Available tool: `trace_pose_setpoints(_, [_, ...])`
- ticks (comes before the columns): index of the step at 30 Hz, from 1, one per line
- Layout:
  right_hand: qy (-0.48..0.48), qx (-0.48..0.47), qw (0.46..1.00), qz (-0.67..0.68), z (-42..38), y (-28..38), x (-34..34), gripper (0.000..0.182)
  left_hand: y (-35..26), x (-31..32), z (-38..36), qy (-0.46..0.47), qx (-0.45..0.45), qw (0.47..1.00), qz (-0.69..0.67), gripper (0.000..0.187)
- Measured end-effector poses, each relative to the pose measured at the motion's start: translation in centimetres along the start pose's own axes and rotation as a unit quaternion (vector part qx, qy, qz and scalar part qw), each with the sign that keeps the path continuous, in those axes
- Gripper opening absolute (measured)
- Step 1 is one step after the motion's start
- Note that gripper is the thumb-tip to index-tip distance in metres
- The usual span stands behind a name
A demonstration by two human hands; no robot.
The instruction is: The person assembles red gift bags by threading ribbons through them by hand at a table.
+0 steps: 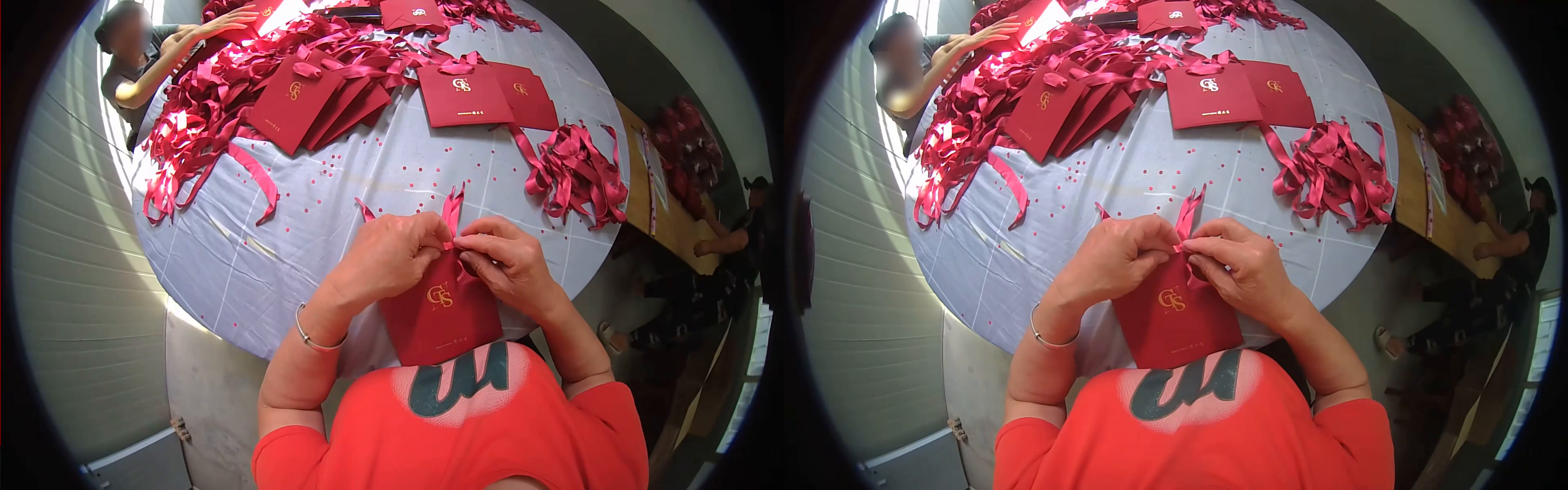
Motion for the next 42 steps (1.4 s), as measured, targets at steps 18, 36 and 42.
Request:
trace_pose_setpoints(18, [0.036,0.077,0.996,-0.04,-1.5,-0.9,-0.7,0.016,2.7,-0.5,-0.9,0.188,-0.156,0.959,-0.142,0.011])
trace_pose_setpoints(36, [0.065,-0.092,0.99,-0.09,0.4,3.5,3.1,0.015,4.2,-0.1,-0.3,0.198,-0.136,0.961,-0.14,0.012])
trace_pose_setpoints(42, [0.088,-0.096,0.986,-0.102,0.3,3.3,3.7,0.02,4.2,-0.1,-0.2,0.179,-0.085,0.974,-0.108,0.015])
Point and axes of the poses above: each hand's wrist, its own z-axis towards the middle knuckle, its own x-axis out of the palm, y = z × x, the point moved 6 cm from there along z, towards the middle knuckle, and after that the axes turned 7 degrees about -x, right-handed, at the moved point
